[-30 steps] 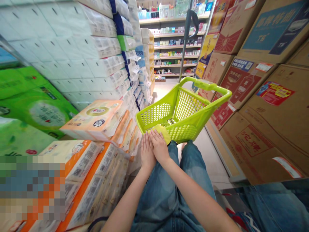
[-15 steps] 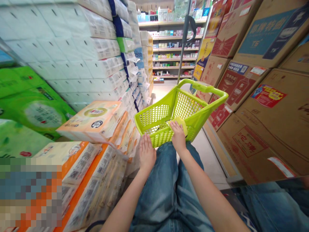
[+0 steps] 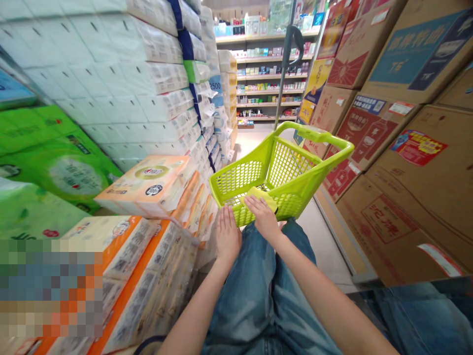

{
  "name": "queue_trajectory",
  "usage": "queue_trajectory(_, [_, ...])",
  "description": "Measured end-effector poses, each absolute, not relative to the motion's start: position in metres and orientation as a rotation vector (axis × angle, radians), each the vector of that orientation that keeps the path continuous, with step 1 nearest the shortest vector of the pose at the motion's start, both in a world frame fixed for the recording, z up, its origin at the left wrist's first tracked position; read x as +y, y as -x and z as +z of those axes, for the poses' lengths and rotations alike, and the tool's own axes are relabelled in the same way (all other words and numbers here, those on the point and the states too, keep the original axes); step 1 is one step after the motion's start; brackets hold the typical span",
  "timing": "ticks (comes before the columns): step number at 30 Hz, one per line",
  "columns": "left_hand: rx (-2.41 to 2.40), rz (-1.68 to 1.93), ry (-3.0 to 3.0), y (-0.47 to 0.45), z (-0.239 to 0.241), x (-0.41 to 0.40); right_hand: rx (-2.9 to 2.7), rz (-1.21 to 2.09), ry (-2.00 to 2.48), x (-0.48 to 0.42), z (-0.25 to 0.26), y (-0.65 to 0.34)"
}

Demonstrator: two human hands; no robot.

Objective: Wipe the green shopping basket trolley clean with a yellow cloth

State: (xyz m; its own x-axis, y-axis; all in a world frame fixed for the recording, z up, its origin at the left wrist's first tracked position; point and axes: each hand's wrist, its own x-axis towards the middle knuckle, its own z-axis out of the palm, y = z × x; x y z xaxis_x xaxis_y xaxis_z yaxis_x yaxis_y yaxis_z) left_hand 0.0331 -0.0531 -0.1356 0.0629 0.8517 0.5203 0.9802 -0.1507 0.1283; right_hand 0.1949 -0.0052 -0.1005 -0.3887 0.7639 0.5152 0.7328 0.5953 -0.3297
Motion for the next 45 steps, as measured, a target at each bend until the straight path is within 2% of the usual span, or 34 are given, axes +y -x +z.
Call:
queue_trajectory(6, [-1.863,-0.743,2.1,-0.035,-0.134,-0.055,-1.917,0.015,1.411,0.013,-0.097,-0.235])
queue_trajectory(10, [-1.87,-0.749,2.09,-0.036,-0.135,-0.055,-1.82,0.071,1.459,-0.001,-0.103,-0.186])
queue_trajectory(16, [-1.897,-0.702,2.076,-0.034,-0.139,-0.051,-1.997,0.146,1.268,-0.028,-0.108,-0.117])
queue_trajectory(21, [-1.869,-0.719,2.086,-0.034,-0.137,-0.053,-2.16,0.08,1.199,-0.017,-0.101,-0.16])
queue_trajectory(26, [-1.853,-0.74,2.101,-0.035,-0.135,-0.055,-1.998,-0.031,1.382,0.006,-0.095,-0.23])
queue_trajectory(31, [-1.87,-0.756,2.099,-0.036,-0.134,-0.055,-1.848,-0.032,1.481,0.007,-0.098,-0.216])
queue_trajectory(38, [-1.907,-0.719,2.077,-0.035,-0.138,-0.052,-2.039,0.08,1.293,-0.025,-0.11,-0.13])
queue_trajectory(45, [-1.898,-0.697,2.093,-0.036,-0.134,-0.054,-2.243,0.021,1.159,-0.017,-0.102,-0.163])
